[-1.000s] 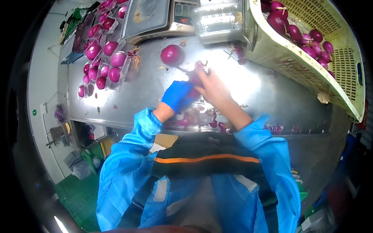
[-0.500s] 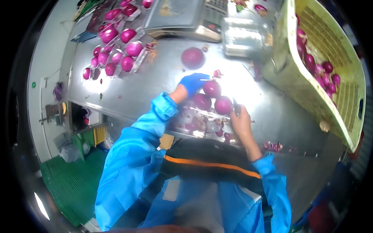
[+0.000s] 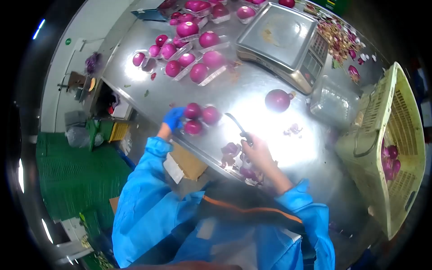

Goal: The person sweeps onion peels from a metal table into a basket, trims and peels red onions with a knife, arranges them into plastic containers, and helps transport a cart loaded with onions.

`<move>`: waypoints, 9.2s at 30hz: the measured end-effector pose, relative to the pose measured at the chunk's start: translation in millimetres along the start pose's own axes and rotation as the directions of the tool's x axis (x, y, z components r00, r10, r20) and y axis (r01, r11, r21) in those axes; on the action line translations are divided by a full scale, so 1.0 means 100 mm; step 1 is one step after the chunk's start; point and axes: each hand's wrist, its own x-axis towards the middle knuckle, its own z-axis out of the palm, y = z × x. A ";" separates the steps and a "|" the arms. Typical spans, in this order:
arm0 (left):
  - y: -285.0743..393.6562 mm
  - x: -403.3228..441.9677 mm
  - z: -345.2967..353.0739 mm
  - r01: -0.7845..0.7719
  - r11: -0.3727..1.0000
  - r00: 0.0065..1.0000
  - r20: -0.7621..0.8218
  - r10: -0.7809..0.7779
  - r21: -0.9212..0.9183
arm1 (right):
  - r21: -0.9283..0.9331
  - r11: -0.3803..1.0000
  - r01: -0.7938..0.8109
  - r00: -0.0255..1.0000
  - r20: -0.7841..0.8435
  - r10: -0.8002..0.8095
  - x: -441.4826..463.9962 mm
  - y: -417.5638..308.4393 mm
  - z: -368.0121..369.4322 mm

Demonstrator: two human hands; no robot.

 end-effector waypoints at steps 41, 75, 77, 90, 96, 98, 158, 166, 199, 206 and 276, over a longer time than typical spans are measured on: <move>3.23 -0.42 3.83 -0.808 0.060 0.514 0.651 0.559 0.586 | 0.587 0.778 0.226 0.659 -0.680 0.321 -1.66 1.06 -0.88; 1.91 -1.34 3.51 -0.934 0.357 0.218 0.836 0.503 0.028 | 0.542 0.817 0.198 0.583 -0.735 0.347 -1.97 1.43 -1.20; 1.99 -1.39 3.62 -0.950 0.311 0.153 0.884 0.442 0.009 | 0.512 0.828 0.227 0.557 -0.766 0.321 -1.93 1.55 -1.21; 5.44 -0.67 5.89 -0.961 -0.259 -0.093 0.775 0.625 0.093 | 0.222 0.974 -0.040 0.634 -0.748 0.196 -2.53 1.57 -1.81; 5.39 -0.39 6.74 -0.725 -0.051 0.611 0.676 0.411 0.686 | 0.016 1.000 -0.005 0.496 -0.868 0.017 -2.81 1.75 -2.05; 5.25 0.01 7.02 -0.648 0.150 0.710 0.520 0.475 0.747 | -0.095 0.994 -0.047 0.458 -0.887 -0.063 -2.89 1.83 -2.06; 3.03 -2.74 4.47 0.417 0.906 0.026 0.997 0.071 -0.076 | -0.570 0.795 -0.209 0.331 -0.806 -0.490 -3.49 0.77 -1.97; 3.03 -2.77 4.49 0.446 0.884 0.000 0.987 0.160 -0.143 | -0.385 0.886 -0.257 0.291 -0.906 -0.309 -3.32 1.51 -2.08; 2.85 -2.74 4.41 -0.277 0.907 0.219 0.898 0.382 -0.319 | -0.515 0.820 -0.250 0.398 -0.827 -0.398 -3.48 1.06 -1.93; 2.69 -2.78 4.56 -0.536 0.784 0.238 0.835 0.496 -0.313 | 0.071 0.968 0.243 0.534 -0.842 -0.072 -3.35 0.87 -2.09; 1.07 0.45 1.46 -0.446 0.736 0.883 -0.386 0.268 -0.509 | 0.138 0.983 -0.123 0.864 -0.472 0.175 -0.84 0.89 -0.81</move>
